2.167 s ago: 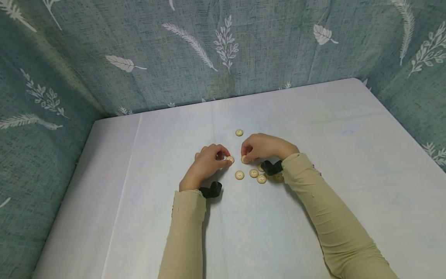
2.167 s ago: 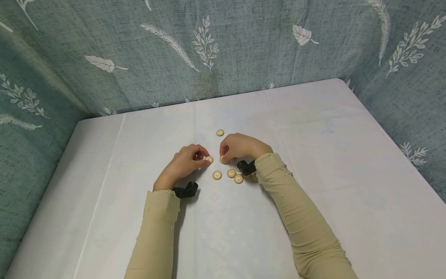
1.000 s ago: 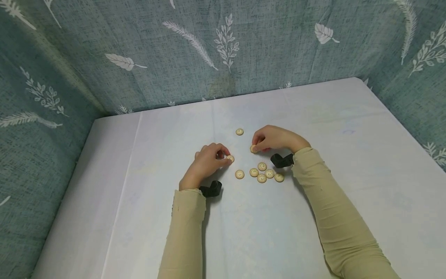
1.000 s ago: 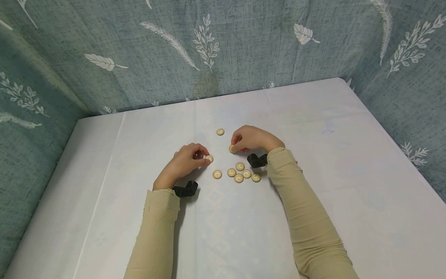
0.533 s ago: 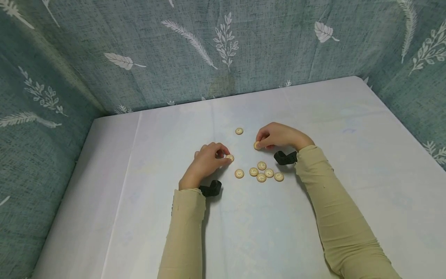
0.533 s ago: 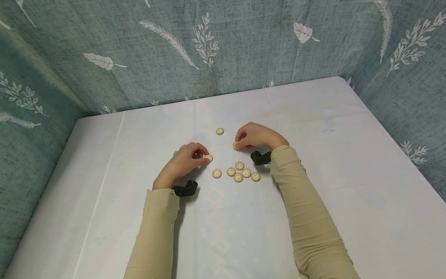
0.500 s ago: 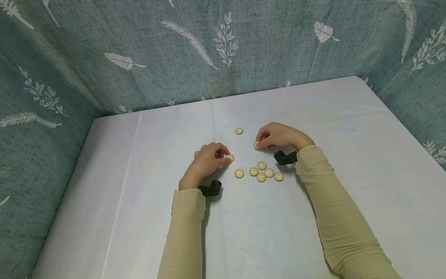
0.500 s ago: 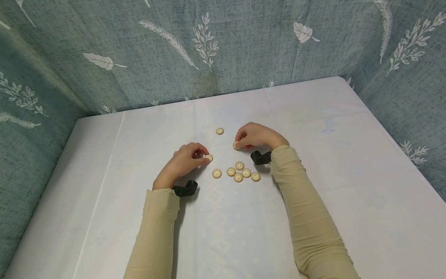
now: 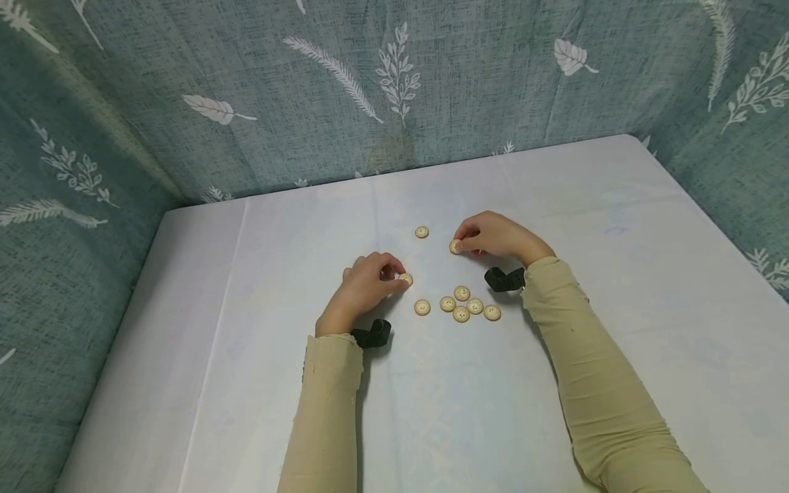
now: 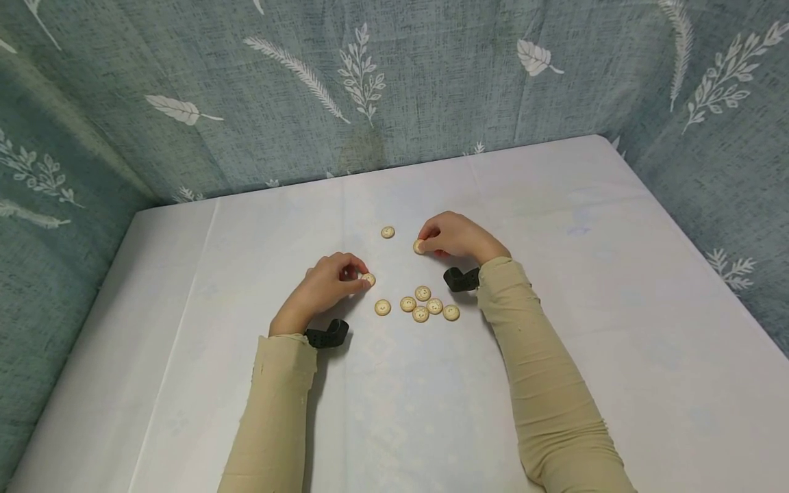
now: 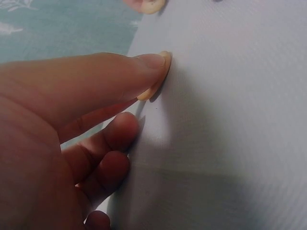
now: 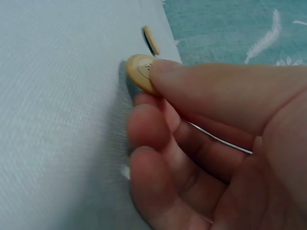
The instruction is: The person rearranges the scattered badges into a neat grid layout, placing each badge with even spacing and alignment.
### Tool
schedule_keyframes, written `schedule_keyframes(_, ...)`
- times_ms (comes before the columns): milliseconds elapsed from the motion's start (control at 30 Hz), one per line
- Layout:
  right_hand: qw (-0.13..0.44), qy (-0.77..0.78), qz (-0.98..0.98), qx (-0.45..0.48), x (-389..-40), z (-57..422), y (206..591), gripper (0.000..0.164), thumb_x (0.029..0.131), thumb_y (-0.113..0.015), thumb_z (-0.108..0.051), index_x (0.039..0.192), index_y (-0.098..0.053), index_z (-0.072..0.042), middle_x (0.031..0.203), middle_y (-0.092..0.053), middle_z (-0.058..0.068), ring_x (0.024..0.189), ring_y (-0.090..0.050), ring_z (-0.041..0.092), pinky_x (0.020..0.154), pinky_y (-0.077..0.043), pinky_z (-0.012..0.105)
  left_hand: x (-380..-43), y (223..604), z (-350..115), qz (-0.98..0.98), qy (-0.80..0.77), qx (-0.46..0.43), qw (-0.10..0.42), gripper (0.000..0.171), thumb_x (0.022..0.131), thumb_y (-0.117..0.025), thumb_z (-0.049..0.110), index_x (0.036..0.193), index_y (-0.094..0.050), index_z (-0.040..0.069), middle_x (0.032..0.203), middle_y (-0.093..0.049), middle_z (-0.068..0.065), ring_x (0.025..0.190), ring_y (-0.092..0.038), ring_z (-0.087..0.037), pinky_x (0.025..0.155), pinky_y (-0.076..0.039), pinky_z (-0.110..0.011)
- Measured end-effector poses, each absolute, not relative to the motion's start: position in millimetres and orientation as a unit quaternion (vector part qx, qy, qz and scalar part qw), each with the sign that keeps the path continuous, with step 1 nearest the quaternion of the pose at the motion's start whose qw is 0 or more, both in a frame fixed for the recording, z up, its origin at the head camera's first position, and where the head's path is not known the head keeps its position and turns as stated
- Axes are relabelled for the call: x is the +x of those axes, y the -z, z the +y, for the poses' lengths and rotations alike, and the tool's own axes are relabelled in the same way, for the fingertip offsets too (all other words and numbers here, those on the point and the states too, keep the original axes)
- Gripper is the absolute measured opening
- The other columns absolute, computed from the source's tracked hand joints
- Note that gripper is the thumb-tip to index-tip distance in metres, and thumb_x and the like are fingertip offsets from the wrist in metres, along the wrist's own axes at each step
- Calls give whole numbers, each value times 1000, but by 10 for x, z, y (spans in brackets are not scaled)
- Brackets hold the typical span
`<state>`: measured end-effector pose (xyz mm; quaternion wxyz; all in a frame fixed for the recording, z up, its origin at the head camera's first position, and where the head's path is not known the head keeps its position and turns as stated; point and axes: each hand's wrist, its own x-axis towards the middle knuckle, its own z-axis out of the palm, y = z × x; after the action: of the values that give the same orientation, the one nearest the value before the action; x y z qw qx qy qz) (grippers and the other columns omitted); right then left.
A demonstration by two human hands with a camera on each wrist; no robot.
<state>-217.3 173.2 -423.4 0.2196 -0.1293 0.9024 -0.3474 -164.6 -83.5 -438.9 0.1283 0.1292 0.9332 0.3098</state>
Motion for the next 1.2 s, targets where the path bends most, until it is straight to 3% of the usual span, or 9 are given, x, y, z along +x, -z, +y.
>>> schedule_keyframes(267, 163, 369, 909, -108, -2179, 1700, 4280, 19, 86, -60, -22, 100, -61, -10, 74, -56, 7, 61, -51, 20, 56, -41, 32, -1638, 4388, -837, 933, -310, 132, 125, 18, 80, -66, 33, 92, -59, 22, 82, -51, 2, 81, -41, -18, 78, -24, -40)
schedule_keyframes(500, 127, 375, 916, -72, -2174, 1657, 4300, 20, 86, -59, -27, 100, -60, -13, 75, -57, 7, 60, -53, 21, 57, -42, 33, -1633, 4386, -843, 933, -311, 140, 119, 19, 80, -65, 33, 93, -59, 21, 82, -51, 3, 80, -41, -18, 77, -24, -39)
schedule_keyframes(1200, 83, 368, 925, -46, -2206, 1619, 4369, 20, 85, -60, -30, 97, -62, -13, 73, -55, 6, 54, -50, 19, 58, -39, 32, -1647, 4369, -827, 931, -314, 132, 132, 19, 80, -66, 32, 93, -59, 20, 82, -50, 1, 82, -41, -18, 78, -23, -39)
